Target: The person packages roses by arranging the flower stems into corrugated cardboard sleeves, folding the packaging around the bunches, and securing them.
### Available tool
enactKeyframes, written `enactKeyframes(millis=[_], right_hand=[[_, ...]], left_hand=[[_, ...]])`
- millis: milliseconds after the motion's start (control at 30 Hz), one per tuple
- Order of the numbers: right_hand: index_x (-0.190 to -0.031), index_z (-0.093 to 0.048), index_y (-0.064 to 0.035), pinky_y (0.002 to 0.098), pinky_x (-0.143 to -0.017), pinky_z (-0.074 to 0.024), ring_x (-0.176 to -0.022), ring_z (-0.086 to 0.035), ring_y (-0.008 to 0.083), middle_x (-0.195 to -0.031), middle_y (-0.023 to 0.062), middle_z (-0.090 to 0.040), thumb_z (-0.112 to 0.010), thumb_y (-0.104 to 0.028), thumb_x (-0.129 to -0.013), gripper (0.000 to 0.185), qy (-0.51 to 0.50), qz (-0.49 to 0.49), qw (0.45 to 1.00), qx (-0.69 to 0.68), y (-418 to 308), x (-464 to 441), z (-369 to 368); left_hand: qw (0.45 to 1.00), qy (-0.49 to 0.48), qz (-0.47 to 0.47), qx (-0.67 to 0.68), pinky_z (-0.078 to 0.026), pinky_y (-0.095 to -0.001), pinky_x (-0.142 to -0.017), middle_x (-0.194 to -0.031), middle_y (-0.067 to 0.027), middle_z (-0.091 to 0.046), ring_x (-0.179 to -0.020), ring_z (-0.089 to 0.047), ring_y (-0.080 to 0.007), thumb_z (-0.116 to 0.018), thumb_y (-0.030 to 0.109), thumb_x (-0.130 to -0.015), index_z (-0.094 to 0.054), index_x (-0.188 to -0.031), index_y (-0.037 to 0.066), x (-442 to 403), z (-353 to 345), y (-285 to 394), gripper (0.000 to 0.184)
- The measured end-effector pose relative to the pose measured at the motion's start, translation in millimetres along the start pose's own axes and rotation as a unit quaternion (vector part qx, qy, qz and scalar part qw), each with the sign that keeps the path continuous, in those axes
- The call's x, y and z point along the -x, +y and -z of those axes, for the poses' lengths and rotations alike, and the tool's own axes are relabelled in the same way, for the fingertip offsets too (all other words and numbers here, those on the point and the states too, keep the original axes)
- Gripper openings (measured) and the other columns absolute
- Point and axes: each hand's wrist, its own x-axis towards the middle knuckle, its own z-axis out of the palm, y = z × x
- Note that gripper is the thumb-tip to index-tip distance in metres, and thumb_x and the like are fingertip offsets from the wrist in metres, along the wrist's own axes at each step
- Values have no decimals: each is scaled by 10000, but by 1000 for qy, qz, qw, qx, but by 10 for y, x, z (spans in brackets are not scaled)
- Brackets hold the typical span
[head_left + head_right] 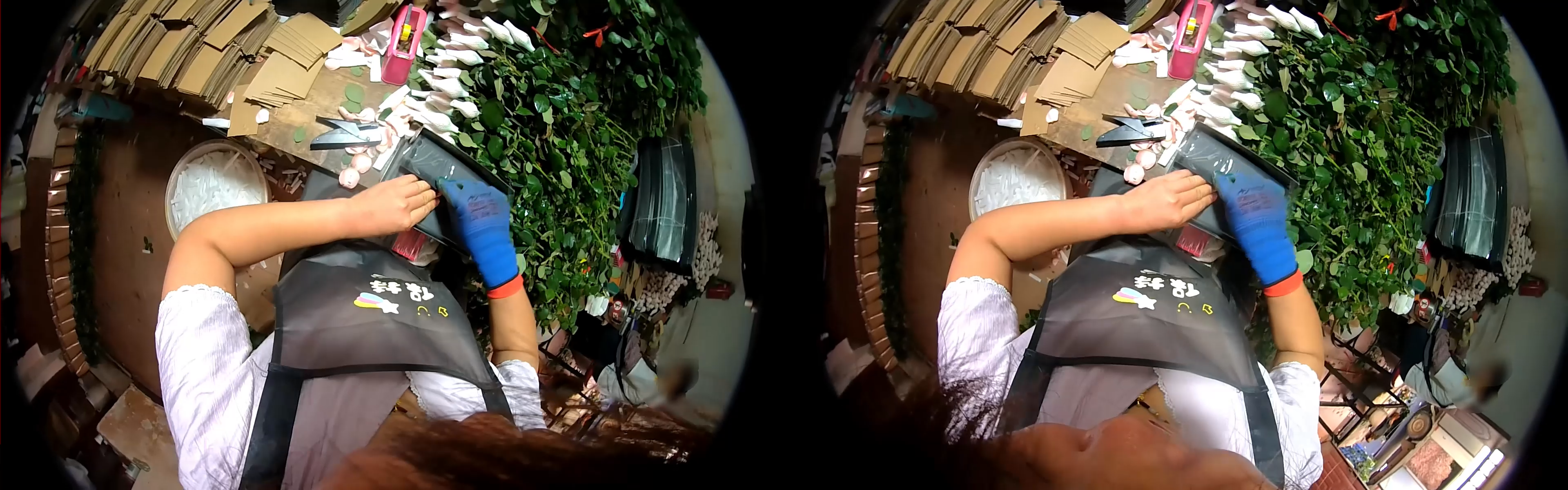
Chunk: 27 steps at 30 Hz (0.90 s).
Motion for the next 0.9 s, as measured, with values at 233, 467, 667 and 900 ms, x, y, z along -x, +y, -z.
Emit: enactKeyframes(millis=[233,467,667,900], right_hand=[[-1361,-536,-91,370,-732,-545,-901,-636,242,-1280,115,-599,-545,-141,-909,455,-38,-44,992,114,-401,165,-28],[-1443,-479,-75,337,-764,-555,-954,-643,219,-1474,147,-500,-557,-124,-886,564,-75,-61,990,107,-476,186,25],[-1446,-475,-71,335,-818,-541,-979,-639,218,-1485,147,-491,-569,-131,-880,577,-82,-71,990,89,-505,169,114],[-1459,-460,-59,338,-838,-536,-1012,-636,220,-1482,144,-490,-575,-127,-883,591,-93,-67,987,108,-505,162,59]], left_hand=[[977,82,90,177,-368,-403,-949,-1119,-97,-525,-1107,-500,-280,-759,541,-751,-680,-1091,155,171,126,12,520],[908,-39,408,-87,-373,-505,-1076,-1333,-213,-509,-1238,-470,-428,-780,205,-780,-495,-1357,18,1001,-623,-996,670],[859,-190,463,107,-512,-472,-913,-1173,-282,-612,-1074,-617,-436,-779,225,-753,-397,-1372,-41,815,-315,-1268,775],[744,-114,480,451,-513,-403,-893,-1107,-227,-658,-1029,-649,-366,-677,96,-801,-564,-1237,18,682,179,-681,457]])
